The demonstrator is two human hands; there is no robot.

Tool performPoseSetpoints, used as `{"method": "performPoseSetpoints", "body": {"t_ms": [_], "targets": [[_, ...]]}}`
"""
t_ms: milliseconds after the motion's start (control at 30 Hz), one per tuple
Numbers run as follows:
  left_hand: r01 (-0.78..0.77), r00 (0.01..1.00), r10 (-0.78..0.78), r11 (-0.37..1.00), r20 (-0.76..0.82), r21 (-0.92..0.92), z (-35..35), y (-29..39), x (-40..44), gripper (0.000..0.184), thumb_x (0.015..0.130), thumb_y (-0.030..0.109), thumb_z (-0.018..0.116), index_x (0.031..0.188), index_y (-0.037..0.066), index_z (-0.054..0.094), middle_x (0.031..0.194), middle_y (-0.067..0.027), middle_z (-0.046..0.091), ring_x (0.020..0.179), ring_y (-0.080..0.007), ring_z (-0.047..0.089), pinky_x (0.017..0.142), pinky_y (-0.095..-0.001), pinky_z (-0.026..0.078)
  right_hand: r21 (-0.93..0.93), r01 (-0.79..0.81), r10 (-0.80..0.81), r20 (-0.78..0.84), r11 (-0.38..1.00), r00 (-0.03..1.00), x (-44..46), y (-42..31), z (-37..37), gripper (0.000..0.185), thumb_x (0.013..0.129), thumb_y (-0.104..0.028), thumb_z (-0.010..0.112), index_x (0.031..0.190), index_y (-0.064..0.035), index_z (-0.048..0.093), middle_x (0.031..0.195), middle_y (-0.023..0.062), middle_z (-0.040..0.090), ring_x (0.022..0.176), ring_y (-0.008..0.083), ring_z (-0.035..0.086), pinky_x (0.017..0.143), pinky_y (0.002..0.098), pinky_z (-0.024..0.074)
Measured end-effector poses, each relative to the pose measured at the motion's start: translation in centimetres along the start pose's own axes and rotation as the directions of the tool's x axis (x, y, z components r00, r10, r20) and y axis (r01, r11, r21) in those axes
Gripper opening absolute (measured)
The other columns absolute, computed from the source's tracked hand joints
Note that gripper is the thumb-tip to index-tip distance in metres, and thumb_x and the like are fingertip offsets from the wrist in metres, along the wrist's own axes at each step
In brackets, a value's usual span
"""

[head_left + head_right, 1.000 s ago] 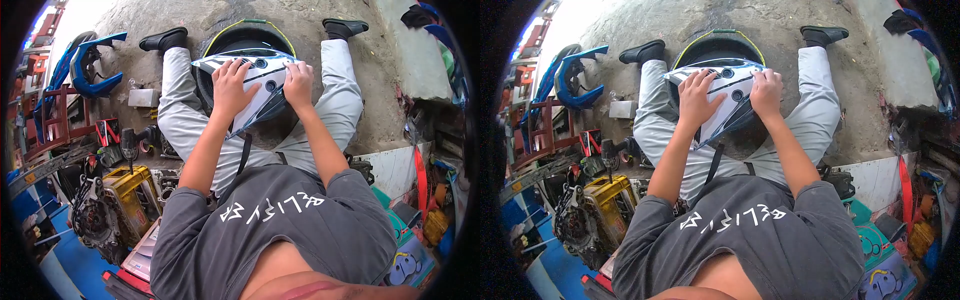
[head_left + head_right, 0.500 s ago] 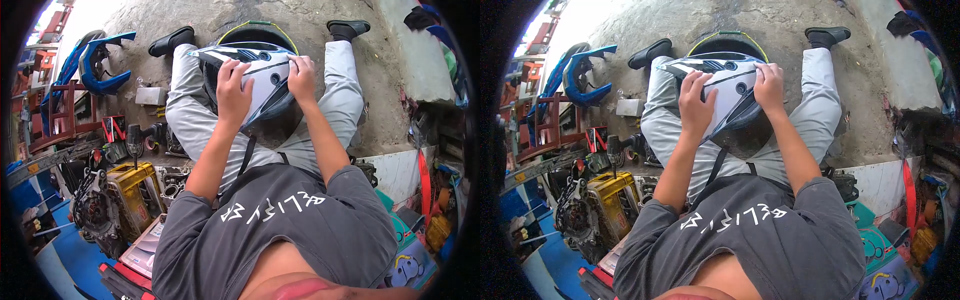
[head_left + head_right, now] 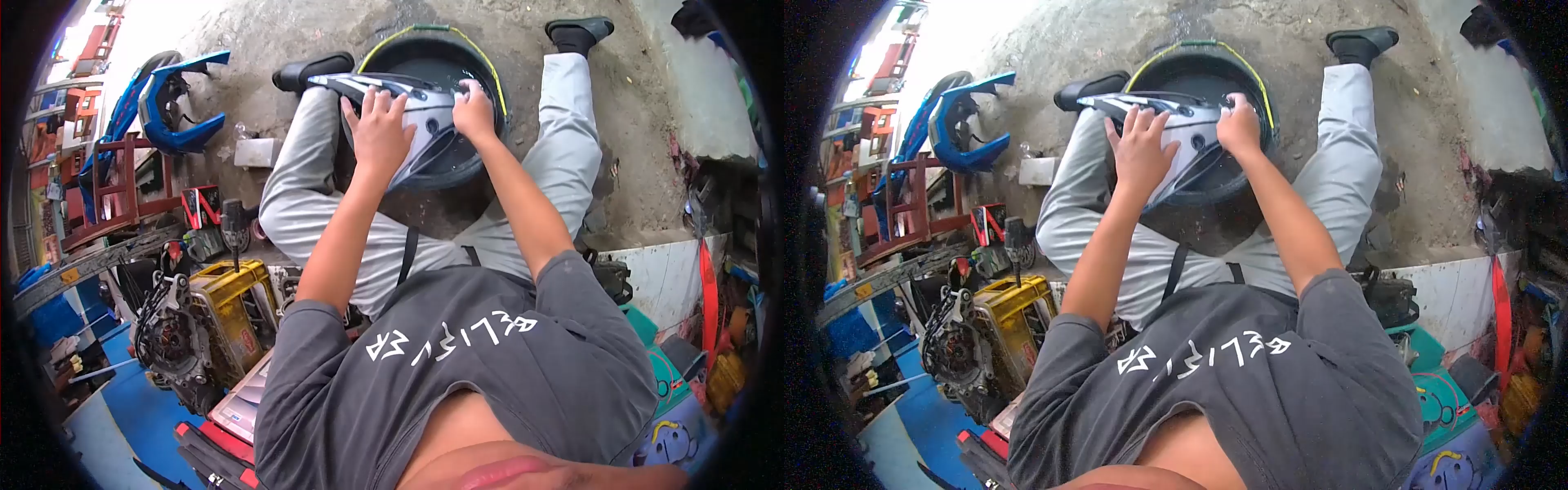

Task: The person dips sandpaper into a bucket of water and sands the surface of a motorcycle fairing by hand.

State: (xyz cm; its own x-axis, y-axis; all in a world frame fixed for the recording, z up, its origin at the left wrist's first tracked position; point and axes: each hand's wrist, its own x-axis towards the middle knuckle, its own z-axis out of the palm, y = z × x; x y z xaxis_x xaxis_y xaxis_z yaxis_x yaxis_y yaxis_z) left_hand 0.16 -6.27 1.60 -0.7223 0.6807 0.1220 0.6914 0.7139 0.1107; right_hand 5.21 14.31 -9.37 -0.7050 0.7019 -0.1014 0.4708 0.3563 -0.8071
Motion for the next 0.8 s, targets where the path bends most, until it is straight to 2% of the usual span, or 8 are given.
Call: {"method": "performPoseSetpoints", "body": {"t_ms": [67, 200, 333, 433, 567, 667, 767, 800], "targets": [[-0.010, 0.992, -0.011, 0.986, 0.125, 0.168, -0.2, 1.2, 0.7, 0.065, 0.095, 0.050, 0.080, 0.151, 0.018, 0.069, 0.163, -0.0106, 0.058, 0.164, -0.0338, 0.035, 0.132, -0.0765, 0.008, 0.051, -0.193, 0.192, 0.027, 0.980, 0.981, 1.1, 0.0, 0.0, 0.038, 0.100, -0.015, 0.068, 0.136, -0.0022, 0.067, 0.127, 0.0291, 0.076, 0.120, 0.0466, 0.073, 0.107, 0.0520, 0.0554], [-0.045, 0.984, 0.007, 0.978, 0.180, 0.206, 0.9, 2.5, 2.1, 0.071, 0.093, 0.052, 0.082, 0.152, 0.016, 0.067, 0.164, -0.0117, 0.056, 0.165, -0.0351, 0.033, 0.133, -0.0757, 0.009, -0.102, -0.305, 0.311, 0.048, 0.947, 0.949, 2.8, -0.1, 0.9, 0.043, 0.097, -0.013, 0.066, 0.138, 0.0004, 0.067, 0.134, 0.0320, 0.074, 0.130, 0.0467, 0.070, 0.112, 0.0509, 0.0543], [-0.073, 0.973, 0.023, 0.974, 0.230, 0.213, 1.8, 4.0, 3.0, 0.070, 0.088, 0.051, 0.085, 0.146, 0.014, 0.070, 0.162, -0.0120, 0.058, 0.164, -0.0341, 0.034, 0.132, -0.0769, 0.014, -0.308, -0.253, 0.302, 0.123, 0.917, 0.945, 3.4, 1.4, 3.1, 0.057, 0.092, -0.013, 0.067, 0.147, 0.0009, 0.065, 0.138, 0.0326, 0.071, 0.134, 0.0455, 0.069, 0.118, 0.0484, 0.0536], [-0.090, 0.963, 0.025, 0.968, 0.269, 0.233, 2.6, 4.8, 3.5, 0.068, 0.087, 0.049, 0.086, 0.143, 0.014, 0.072, 0.160, -0.0115, 0.059, 0.164, -0.0336, 0.036, 0.130, -0.0781, 0.017, -0.294, -0.240, 0.294, 0.157, 0.925, 0.943, 3.6, 1.8, 3.0, 0.057, 0.091, -0.013, 0.068, 0.147, 0.0002, 0.065, 0.141, 0.0310, 0.071, 0.136, 0.0441, 0.068, 0.117, 0.0484, 0.0541], [-0.088, 0.966, 0.031, 0.973, 0.255, 0.214, 3.1, 4.5, 3.4, 0.065, 0.086, 0.049, 0.087, 0.141, 0.014, 0.074, 0.159, -0.0096, 0.060, 0.162, -0.0311, 0.039, 0.127, -0.0811, 0.018, -0.196, -0.192, 0.220, 0.138, 0.962, 0.966, 3.5, 2.4, 3.2, 0.044, 0.093, -0.010, 0.069, 0.136, -0.0041, 0.075, 0.134, 0.0257, 0.077, 0.130, 0.0410, 0.073, 0.112, 0.0467, 0.0567], [-0.055, 0.972, -0.002, 0.970, 0.235, 0.236, 3.0, 4.3, 3.2, 0.064, 0.086, 0.049, 0.087, 0.140, 0.015, 0.074, 0.159, -0.0085, 0.061, 0.162, -0.0296, 0.039, 0.125, -0.0824, 0.019, 0.446, -0.185, 0.122, 0.166, 0.876, 0.979, 4.2, 2.7, 3.6, 0.032, 0.097, -0.008, 0.067, 0.126, -0.0035, 0.079, 0.123, 0.0226, 0.081, 0.118, 0.0369, 0.077, 0.105, 0.0443, 0.0591], [-0.016, 0.978, -0.041, 0.964, 0.207, 0.264, 2.9, 4.2, 3.0, 0.065, 0.087, 0.049, 0.087, 0.141, 0.016, 0.073, 0.160, -0.0086, 0.060, 0.163, -0.0297, 0.038, 0.123, -0.0812, 0.022, 0.279, -0.093, 0.087, 0.034, 0.956, 0.996, 3.6, 2.2, 2.4, 0.027, 0.099, -0.006, 0.066, 0.121, -0.0022, 0.080, 0.115, 0.0201, 0.082, 0.109, 0.0343, 0.079, 0.099, 0.0422, 0.0599], [-0.007, 0.978, -0.050, 0.962, 0.203, 0.272, 2.8, 4.2, 2.8, 0.066, 0.087, 0.049, 0.087, 0.142, 0.016, 0.073, 0.161, -0.0087, 0.059, 0.163, -0.0299, 0.038, 0.122, -0.0803, 0.023, 0.174, -0.140, 0.135, 0.044, 0.975, 0.990, 3.3, 1.8, 1.7, 0.032, 0.098, -0.011, 0.069, 0.127, -0.0035, 0.079, 0.122, 0.0224, 0.081, 0.117, 0.0373, 0.078, 0.104, 0.0445, 0.0587]]}}
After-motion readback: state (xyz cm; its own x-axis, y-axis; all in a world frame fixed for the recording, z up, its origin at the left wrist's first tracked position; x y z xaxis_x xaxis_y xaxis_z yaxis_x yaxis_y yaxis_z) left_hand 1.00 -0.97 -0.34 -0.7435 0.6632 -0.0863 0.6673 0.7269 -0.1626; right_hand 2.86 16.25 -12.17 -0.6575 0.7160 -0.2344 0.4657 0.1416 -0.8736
